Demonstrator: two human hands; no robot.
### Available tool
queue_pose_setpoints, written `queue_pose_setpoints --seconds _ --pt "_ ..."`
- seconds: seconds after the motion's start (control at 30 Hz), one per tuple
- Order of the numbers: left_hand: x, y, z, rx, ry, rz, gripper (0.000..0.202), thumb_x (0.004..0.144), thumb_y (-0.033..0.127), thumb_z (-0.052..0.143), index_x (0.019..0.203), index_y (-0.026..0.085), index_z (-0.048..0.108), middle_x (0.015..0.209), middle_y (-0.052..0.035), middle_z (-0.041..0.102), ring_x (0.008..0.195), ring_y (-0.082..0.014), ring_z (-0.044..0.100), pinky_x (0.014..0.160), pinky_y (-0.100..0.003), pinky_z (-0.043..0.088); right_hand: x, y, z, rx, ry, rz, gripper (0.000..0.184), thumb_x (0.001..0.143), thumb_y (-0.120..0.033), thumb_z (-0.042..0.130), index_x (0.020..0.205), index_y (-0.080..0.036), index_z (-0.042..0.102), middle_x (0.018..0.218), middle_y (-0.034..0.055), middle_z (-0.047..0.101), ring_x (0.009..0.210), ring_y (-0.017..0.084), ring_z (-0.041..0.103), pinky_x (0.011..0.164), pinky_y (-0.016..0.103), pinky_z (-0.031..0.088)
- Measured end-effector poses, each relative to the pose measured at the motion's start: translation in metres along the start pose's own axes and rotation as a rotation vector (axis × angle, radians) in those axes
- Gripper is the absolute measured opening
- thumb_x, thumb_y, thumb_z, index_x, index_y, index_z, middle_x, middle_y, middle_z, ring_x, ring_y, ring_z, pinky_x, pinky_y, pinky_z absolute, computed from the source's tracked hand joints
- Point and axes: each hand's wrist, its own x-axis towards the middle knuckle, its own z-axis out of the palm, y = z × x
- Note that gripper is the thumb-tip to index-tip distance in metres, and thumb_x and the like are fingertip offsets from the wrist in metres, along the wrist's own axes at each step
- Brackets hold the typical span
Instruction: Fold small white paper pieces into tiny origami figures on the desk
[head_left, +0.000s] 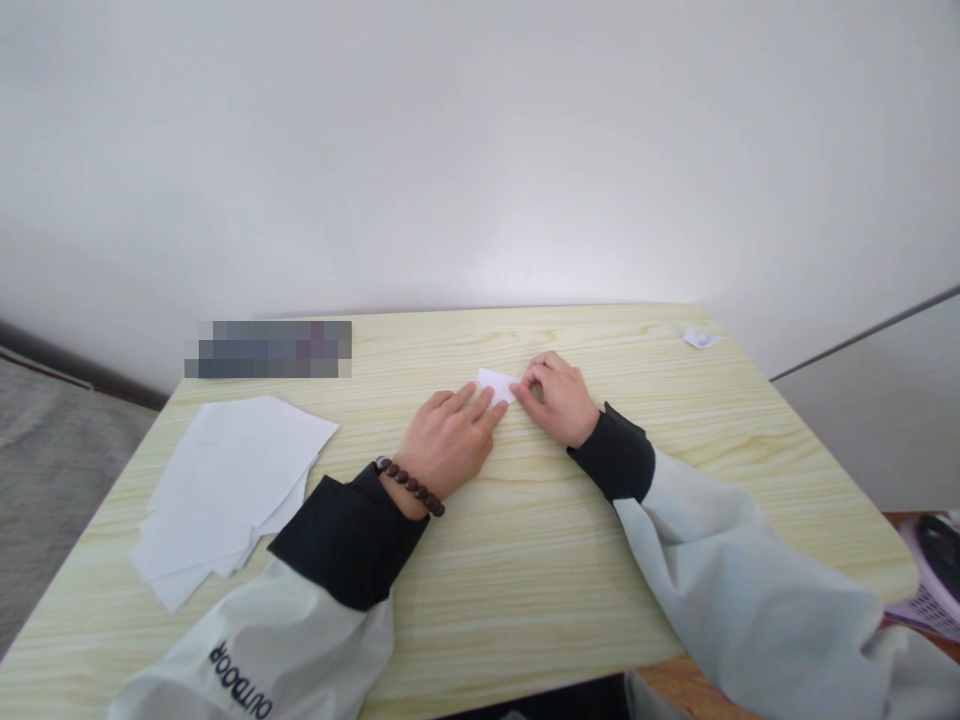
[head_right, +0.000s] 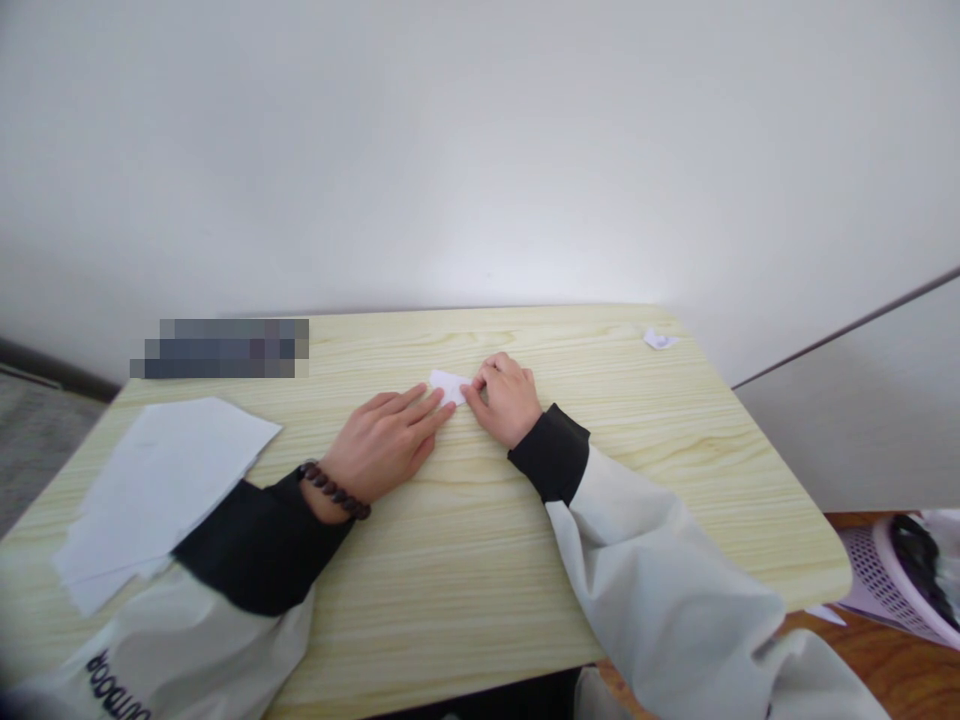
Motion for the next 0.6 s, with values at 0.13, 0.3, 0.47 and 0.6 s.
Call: queue_pose_setpoints --seconds 0.13,0.3,0.47,0.6 --pt "0.0008 0.0003 -0.0006 0.014 -0.016 0.004 0.032 0.084 0.017 0.047 0.113 0.019 0.059 0.118 -0.0093 0.06 0.111 -0.0262 0.053 0.083 -0.04 0.047 -0.0003 -0.0017 -0.0011 -0.012 -0.022 0.019 0.017 0.082 -0.032 0.054 0.071 -0.019 0.055 0.091 0.0061 0.057 0.088 0.021 0.054 0.078 0.037 0.037" --pt "0.0014 0.0007 -0.0024 0.019 -0.016 0.011 0.031 0.084 0.017 0.046 0.113 0.018 0.058 0.119 -0.0096 0.06 0.112 -0.0257 0.053 0.085 -0.04 0.047 -0.0005 -0.0005 -0.0004 -0.024 -0.029 0.02 0.018 0.083 -0.033 0.053 0.074 -0.019 0.055 0.092 0.0057 0.057 0.09 0.021 0.053 0.078 0.035 0.036" --pt "0.0019 0.0018 -0.0035 0.047 -0.041 0.002 0.031 0.085 0.018 0.045 0.113 0.018 0.059 0.12 -0.0087 0.06 0.112 -0.025 0.053 0.085 -0.039 0.047 0.0 0.0007 0.0005 -0.026 -0.027 0.02 0.019 0.083 -0.035 0.053 0.074 -0.019 0.056 0.092 0.0052 0.057 0.091 0.02 0.053 0.077 0.034 0.035" --pt "0.0029 0.0035 -0.003 0.059 -0.048 -0.002 0.031 0.086 0.018 0.045 0.113 0.017 0.059 0.12 -0.0093 0.059 0.112 -0.0258 0.053 0.084 -0.04 0.047 0.0001 0.0004 0.0002 -0.027 -0.03 0.032 0.018 0.082 -0.035 0.054 0.074 -0.019 0.056 0.091 0.0047 0.057 0.091 0.02 0.053 0.077 0.034 0.035"
